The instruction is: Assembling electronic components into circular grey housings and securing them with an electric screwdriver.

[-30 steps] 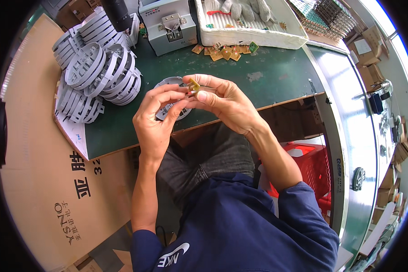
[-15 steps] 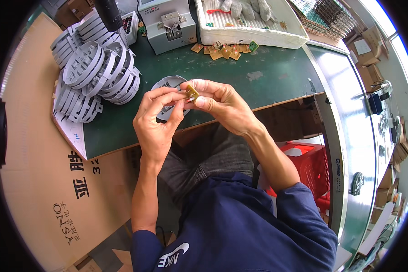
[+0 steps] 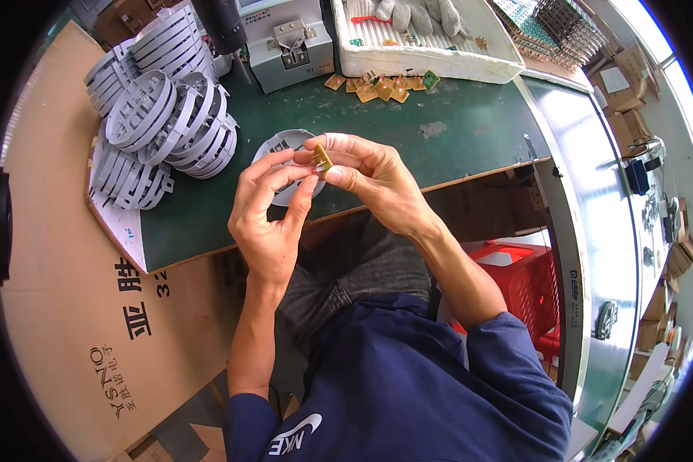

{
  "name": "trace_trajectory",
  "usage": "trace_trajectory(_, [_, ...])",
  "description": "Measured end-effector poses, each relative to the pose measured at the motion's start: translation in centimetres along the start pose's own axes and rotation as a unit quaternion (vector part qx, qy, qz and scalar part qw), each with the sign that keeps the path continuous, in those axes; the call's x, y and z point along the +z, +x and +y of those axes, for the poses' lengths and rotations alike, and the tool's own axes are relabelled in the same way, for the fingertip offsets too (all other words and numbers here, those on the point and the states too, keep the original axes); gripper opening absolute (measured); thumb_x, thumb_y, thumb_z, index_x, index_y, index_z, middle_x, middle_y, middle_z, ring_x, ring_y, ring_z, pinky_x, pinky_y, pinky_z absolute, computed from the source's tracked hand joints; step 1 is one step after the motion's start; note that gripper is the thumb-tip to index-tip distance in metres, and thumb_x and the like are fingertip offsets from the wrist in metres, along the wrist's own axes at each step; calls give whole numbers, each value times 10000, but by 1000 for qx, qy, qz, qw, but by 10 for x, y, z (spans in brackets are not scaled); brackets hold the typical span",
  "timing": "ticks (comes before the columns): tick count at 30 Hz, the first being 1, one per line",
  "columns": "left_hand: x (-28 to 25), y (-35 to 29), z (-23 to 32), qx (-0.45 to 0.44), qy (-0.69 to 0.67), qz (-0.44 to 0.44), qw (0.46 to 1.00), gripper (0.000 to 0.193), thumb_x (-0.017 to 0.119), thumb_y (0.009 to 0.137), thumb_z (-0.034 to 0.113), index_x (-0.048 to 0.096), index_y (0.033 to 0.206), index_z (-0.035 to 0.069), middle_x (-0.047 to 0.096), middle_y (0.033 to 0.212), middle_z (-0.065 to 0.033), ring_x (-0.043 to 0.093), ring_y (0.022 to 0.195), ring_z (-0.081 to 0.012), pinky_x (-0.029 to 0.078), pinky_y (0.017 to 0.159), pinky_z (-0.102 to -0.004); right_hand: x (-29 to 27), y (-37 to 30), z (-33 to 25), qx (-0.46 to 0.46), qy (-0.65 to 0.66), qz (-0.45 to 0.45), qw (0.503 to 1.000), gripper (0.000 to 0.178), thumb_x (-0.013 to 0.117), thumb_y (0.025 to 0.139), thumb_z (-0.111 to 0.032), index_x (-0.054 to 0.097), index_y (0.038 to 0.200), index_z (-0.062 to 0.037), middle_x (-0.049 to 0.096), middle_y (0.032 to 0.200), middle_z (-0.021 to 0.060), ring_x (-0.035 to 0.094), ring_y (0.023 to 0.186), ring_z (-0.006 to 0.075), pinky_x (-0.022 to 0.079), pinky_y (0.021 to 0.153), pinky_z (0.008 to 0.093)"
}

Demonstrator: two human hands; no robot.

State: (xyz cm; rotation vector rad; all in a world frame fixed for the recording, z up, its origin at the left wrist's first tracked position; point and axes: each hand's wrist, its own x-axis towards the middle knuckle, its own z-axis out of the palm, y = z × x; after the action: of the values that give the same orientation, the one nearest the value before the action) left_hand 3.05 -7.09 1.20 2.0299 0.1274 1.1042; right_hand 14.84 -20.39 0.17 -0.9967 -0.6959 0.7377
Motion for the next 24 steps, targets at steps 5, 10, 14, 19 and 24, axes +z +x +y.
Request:
trace_trajectory(5, [2,-1,-4,-23,-17,7,1000,148,821,850,27,745,977,40,715,1135,-74,692,1037,-210,551,910,-352,6,-2,6,-19,-13,24,999,399,705,979,-106,615,1361,-33,703,1292,169,656,1229,225,492,1106,377])
trace_trajectory(10, [2,1,-6,-29,-58,14,998,196,822,846,21,728,1015,55,710,1150,-82,700,1052,-227,559,904,-360,13,-3,7,-45,-16,41,998,399,710,976,-115,614,1350,-15,705,1292,166,664,1210,216,500,1093,368])
trace_trajectory(14, [-4,6,1,44,-23,6,999,261,830,844,38,704,1071,64,719,1146,-92,713,1051,-249,564,904,-365,12,-1,4,-27,-18,33,999,405,704,979,-103,607,1360,-4,699,1297,149,658,1209,200,507,1082,361])
trace_trajectory(19, [-2,4,-4,-13,-76,20,997,234,829,852,42,700,1047,39,744,1080,-105,729,1003,-237,577,875,-347,17,-3,2,-43,-75,27,996,405,667,991,-31,588,1385,15,684,1304,114,636,1220,172,514,1066,333])
trace_trajectory(24, [1,0,-6,-5,-68,47,997,227,836,836,9,708,1023,34,760,1023,-99,751,961,-233,589,839,-332,20,-2,6,-48,-87,38,994,387,657,994,-20,590,1372,27,681,1313,140,635,1236,193,517,1077,352])
